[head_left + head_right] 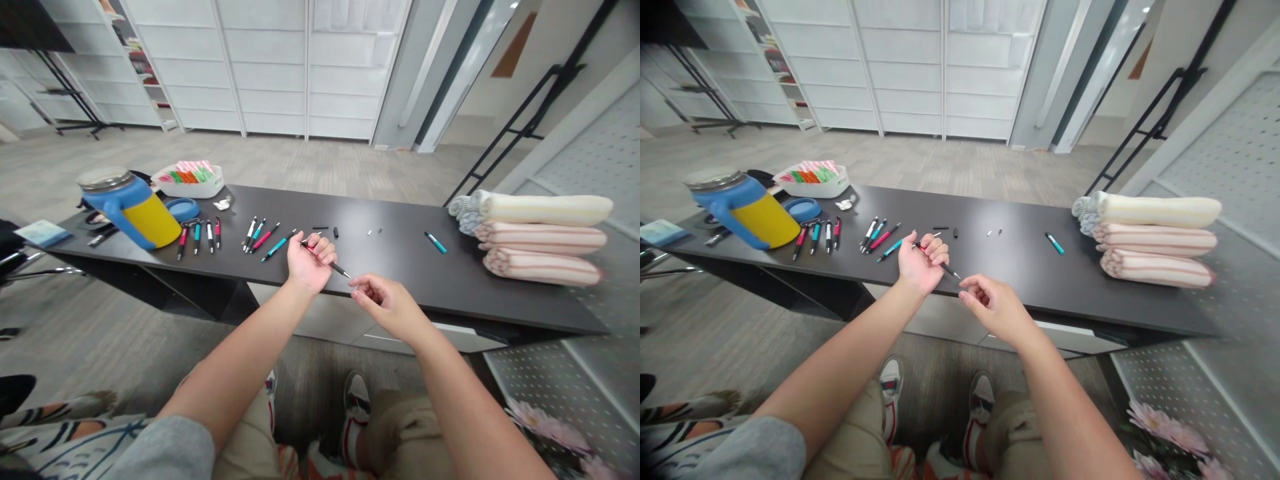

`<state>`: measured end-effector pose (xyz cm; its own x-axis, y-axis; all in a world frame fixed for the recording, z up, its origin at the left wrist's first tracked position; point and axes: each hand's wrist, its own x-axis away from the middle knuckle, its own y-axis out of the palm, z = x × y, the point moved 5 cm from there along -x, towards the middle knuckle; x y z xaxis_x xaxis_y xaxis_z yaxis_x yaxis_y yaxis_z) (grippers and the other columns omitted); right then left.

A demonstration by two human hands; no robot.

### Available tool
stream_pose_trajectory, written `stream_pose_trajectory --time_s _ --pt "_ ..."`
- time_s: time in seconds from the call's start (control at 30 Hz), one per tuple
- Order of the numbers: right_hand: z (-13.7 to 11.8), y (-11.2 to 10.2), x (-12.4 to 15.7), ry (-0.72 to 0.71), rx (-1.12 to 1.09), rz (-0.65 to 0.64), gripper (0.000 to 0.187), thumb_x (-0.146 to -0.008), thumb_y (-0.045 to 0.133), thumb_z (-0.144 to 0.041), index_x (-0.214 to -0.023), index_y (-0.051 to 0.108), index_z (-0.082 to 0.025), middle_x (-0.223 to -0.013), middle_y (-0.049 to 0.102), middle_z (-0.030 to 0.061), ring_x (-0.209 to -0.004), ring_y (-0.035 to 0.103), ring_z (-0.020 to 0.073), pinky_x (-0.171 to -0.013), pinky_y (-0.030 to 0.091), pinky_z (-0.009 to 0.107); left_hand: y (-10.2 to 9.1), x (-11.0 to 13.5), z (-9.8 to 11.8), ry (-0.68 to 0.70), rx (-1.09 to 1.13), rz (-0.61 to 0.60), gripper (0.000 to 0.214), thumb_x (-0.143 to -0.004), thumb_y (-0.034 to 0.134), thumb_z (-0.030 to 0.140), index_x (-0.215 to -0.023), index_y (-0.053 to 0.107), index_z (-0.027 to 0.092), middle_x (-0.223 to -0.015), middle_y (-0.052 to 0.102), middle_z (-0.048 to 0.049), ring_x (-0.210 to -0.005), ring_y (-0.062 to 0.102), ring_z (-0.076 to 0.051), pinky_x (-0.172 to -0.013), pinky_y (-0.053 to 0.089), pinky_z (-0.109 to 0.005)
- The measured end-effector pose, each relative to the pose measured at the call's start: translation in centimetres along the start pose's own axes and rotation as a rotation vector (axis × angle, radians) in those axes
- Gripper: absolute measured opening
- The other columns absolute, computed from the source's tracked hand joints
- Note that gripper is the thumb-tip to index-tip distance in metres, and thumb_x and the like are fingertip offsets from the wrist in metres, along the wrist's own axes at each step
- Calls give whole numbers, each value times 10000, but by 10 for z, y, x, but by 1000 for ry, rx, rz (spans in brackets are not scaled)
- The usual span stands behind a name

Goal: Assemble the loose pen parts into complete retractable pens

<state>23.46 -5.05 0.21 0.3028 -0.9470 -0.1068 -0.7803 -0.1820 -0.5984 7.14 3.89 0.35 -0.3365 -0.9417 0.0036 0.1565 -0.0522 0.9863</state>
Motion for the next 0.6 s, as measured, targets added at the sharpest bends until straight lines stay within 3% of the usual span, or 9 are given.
stream_pose_trajectory --time_s 0.2,0.33,0.47,0.6 --pt "6 -2 26 -68 181 91 378 -1052 463 -474 -933 708 -211 -741 677 13 -656 588 160 -647 411 278 -4 -7 3 82 -7 -5 373 -967 452 469 -701 358 226 -634 287 29 -530 367 -135 -469 272 -260" --pt "8 25 55 -127 295 48 515 -1086 373 -474 -737 641 -207 -682 645 25 -668 598 165 -679 388 283 -1 5 3 109 -1 -35 363 -990 414 461 -721 375 221 -660 309 20 -554 380 -140 -487 282 -263" --pt "28 76 112 2 449 -70 569 -1085 352 -497 -661 599 -210 -641 635 36 -617 574 175 -632 340 299 3 51 8 108 -17 -48 318 -988 445 404 -741 378 217 -666 300 25 -554 365 -133 -479 251 -255" --pt "35 114 169 71 506 -179 500 -1058 419 -465 -694 647 -209 -733 703 64 -694 648 210 -660 394 314 7 128 21 110 18 -107 312 -965 523 378 -755 362 212 -677 297 36 -561 370 -113 -486 260 -243"
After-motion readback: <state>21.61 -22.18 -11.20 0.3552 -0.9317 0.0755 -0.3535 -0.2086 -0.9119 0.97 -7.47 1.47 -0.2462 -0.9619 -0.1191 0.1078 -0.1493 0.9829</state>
